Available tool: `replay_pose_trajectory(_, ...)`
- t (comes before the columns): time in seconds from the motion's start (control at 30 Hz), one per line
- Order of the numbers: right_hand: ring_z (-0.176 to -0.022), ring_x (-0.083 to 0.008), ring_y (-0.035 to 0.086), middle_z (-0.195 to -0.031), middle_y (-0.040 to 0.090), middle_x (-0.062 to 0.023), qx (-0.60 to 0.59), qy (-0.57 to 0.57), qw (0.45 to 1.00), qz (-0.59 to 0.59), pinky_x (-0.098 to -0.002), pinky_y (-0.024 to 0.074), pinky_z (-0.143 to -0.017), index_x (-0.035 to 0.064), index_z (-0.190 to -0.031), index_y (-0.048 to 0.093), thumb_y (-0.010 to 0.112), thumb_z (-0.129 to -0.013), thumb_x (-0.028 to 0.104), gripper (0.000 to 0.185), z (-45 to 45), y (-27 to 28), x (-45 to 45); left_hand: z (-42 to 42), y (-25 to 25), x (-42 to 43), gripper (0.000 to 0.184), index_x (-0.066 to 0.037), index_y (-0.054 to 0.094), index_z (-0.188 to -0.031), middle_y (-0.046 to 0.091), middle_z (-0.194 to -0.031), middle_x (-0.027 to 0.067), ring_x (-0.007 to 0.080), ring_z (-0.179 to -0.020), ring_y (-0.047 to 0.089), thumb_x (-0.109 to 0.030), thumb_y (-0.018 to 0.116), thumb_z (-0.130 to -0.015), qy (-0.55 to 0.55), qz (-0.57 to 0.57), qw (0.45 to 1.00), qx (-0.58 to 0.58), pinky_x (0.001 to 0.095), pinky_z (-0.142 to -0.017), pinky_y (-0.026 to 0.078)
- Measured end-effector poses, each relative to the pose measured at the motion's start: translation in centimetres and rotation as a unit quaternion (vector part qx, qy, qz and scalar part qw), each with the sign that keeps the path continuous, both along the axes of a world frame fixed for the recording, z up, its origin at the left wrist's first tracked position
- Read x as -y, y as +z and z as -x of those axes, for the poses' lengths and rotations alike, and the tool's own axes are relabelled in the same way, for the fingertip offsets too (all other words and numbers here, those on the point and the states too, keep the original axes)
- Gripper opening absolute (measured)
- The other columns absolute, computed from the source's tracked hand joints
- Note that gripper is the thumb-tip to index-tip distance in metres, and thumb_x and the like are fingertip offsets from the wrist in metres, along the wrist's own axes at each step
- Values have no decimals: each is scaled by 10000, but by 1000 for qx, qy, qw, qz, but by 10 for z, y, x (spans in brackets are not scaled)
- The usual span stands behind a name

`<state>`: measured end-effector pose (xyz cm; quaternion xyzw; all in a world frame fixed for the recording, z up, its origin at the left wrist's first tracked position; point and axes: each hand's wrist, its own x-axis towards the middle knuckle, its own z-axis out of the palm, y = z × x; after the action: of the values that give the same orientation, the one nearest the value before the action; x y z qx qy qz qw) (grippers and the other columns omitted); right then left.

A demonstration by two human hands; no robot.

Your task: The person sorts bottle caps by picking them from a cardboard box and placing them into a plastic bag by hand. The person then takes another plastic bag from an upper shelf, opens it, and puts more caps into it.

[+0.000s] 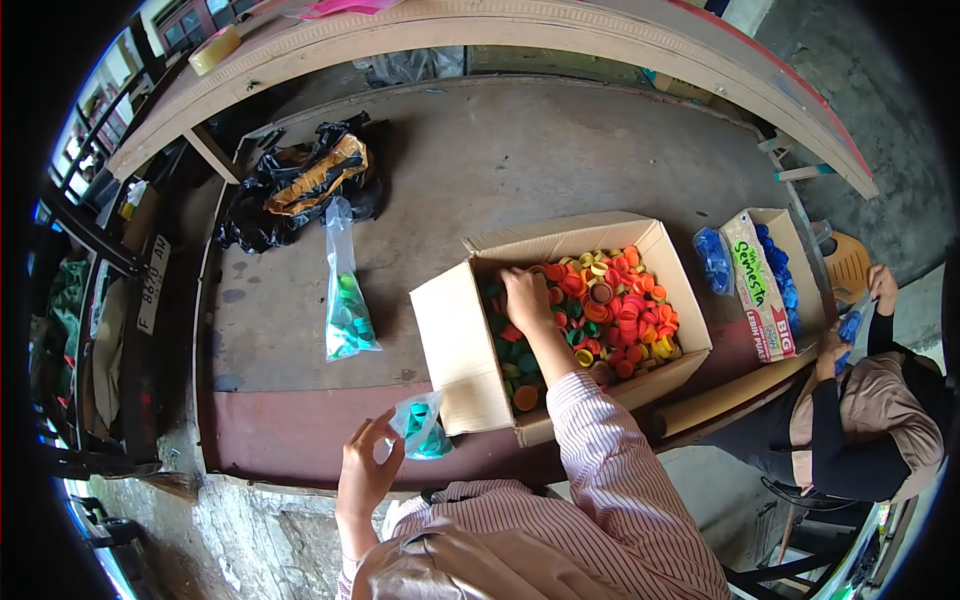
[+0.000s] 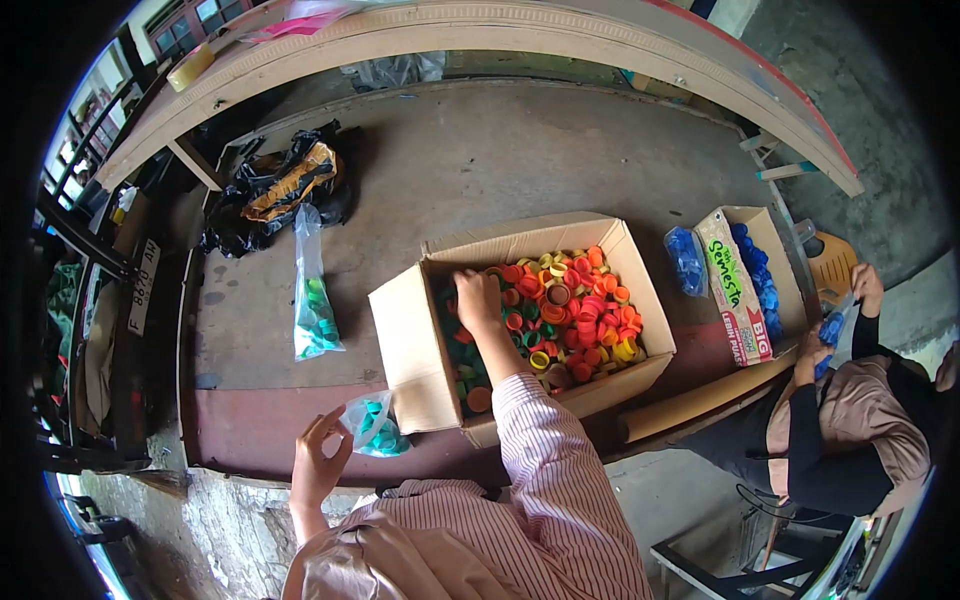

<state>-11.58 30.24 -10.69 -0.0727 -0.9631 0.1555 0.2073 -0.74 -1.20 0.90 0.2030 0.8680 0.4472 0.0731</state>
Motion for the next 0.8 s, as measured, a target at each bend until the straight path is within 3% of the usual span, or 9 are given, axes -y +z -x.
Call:
replay_pose_trajectory(0.1,-814,-240,649,-939,651,-149,-7,2,957,289,-316,505,-724,6,-937,614,600,-735,-40,208,-9,13,-7,0,0,0,413,20,561,-1126,604,-800,118,232,-757,613,56,601,-716,-5,-11,1000,-3,317,-728,482)
replay_pose_trajectory(0.17,-904,-185,635,-937,664,-106,-46,103,811,574,-280,488,-830,-6,-973,608,590,-806,-11,168,-13,19,-16,1,-1,1,414,18,561,-1128,603,-800,117,231,-755,612,56,601,-717,-5,-15,1000,-6,316,-727,482)
replay_pose_trajectory(0.3,-916,-214,629,-966,650,-132,-102,166,684,704,-349,520,-829,39,-970,641,574,-811,-58,199,-43,60,-4,2,-2,1,419,9,562,-1130,602,-796,114,226,-748,611,58,605,-716,-9,-18,1000,-6,313,-721,484)
replay_pose_trajectory(0.47,-940,-211,625,-969,653,-147,-103,232,693,675,-346,508,-856,28,-1067,614,559,-837,-13,239,-59,86,4,3,-4,-1,421,8,563,-1130,601,-793,111,223,-742,611,58,609,-715,-21,-27,999,-5,310,-714,484)
replay_pose_trajectory(0.5,-941,-167,620,-958,660,-113,-124,207,742,626,-280,508,-788,36,-1055,619,555,-824,-24,247,-62,98,16,3,-5,0,418,8,563,-1129,601,-793,112,224,-741,611,58,608,-716,-17,-27,999,-7,310,-713,484)
replay_pose_trajectory(0.57,-702,-67,566,-923,662,-30,-96,194,834,508,-194,418,-615,51,-1007,633,567,-749,-41,282,-73,110,46,4,-5,0,416,8,564,-1128,601,-793,112,224,-739,611,59,606,-717,-12,-28,999,-9,310,-711,484)
replay_pose_trajectory(0.6,-617,-83,511,-822,646,-28,-101,223,831,499,-219,415,-596,55,-963,622,604,-709,-13,263,-83,118,71,4,-4,0,411,14,563,-1124,601,-793,112,223,-739,611,60,604,-718,-6,-24,1000,-8,311,-709,483)
replay_pose_trajectory(0.7,-653,-231,562,-682,577,-42,-44,294,931,213,-364,409,-631,91,-788,546,652,-660,79,167,-103,107,124,6,0,0,402,25,562,-1119,601,-792,114,222,-737,611,60,600,-720,-2,-15,1000,-9,313,-705,483)
replay_pose_trajectory(0.8,-756,-188,579,-722,595,-31,5,284,955,84,-345,398,-688,89,-841,582,673,-650,129,215,-114,81,148,4,-2,2,397,35,560,-1116,601,-792,116,221,-738,611,59,598,-721,-4,-11,1000,-10,314,-704,482)
